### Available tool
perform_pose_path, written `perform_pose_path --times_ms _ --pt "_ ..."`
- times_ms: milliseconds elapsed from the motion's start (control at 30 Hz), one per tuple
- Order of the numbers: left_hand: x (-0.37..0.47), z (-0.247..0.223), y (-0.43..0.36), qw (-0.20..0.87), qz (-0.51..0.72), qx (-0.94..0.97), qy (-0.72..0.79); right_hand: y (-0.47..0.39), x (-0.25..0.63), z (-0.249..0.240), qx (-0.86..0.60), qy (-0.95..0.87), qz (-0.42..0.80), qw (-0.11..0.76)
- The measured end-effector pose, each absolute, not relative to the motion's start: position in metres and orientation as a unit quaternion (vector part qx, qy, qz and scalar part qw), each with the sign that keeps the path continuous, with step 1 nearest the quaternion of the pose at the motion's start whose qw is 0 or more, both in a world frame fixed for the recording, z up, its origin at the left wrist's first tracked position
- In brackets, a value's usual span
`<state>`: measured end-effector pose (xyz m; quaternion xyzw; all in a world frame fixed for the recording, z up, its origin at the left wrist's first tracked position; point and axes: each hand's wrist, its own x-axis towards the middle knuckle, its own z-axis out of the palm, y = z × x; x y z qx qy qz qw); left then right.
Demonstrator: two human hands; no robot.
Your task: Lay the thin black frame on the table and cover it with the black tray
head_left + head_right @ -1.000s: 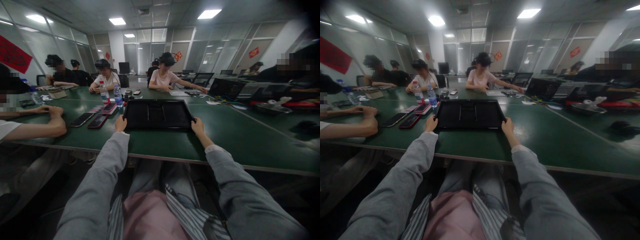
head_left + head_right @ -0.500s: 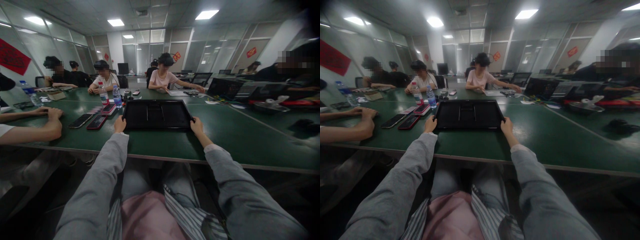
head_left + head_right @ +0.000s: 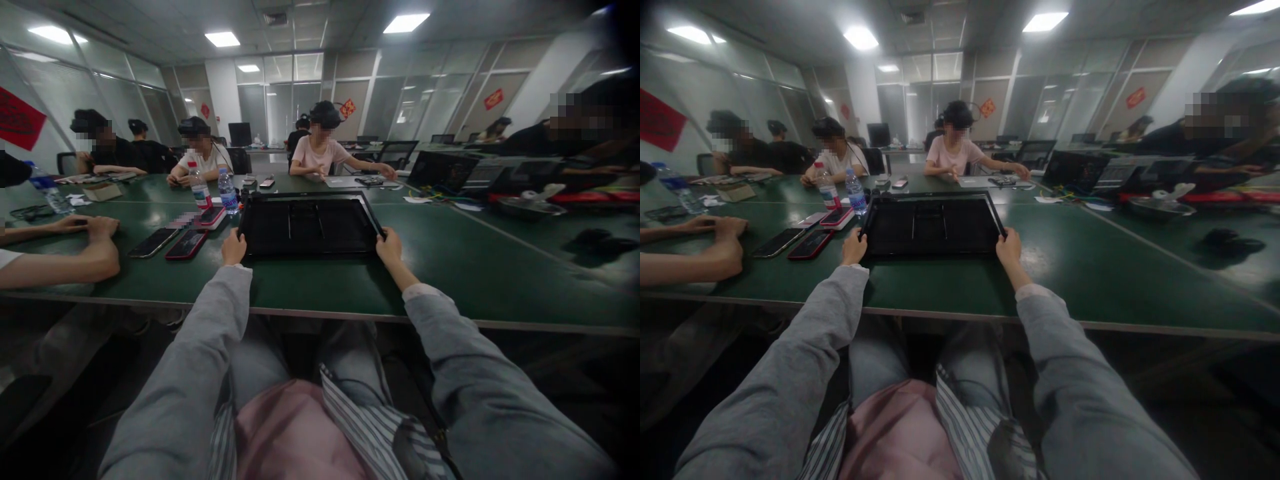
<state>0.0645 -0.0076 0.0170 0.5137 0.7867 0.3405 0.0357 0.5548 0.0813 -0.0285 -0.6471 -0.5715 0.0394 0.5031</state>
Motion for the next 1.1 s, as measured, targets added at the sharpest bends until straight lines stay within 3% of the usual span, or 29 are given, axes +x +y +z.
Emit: perform_pose_path --times_ms 600,1100 --pt "0.052 0.015 -0.007 0.075 0.399 0.507 0.76 0.088 0.557 -0.033 -0.644 -0.576 0.06 0.499" --pt "0.049 0.014 -0.004 0.073 0.37 0.516 0.769 0.08 0.556 -0.028 -0.654 -0.578 0.079 0.481"
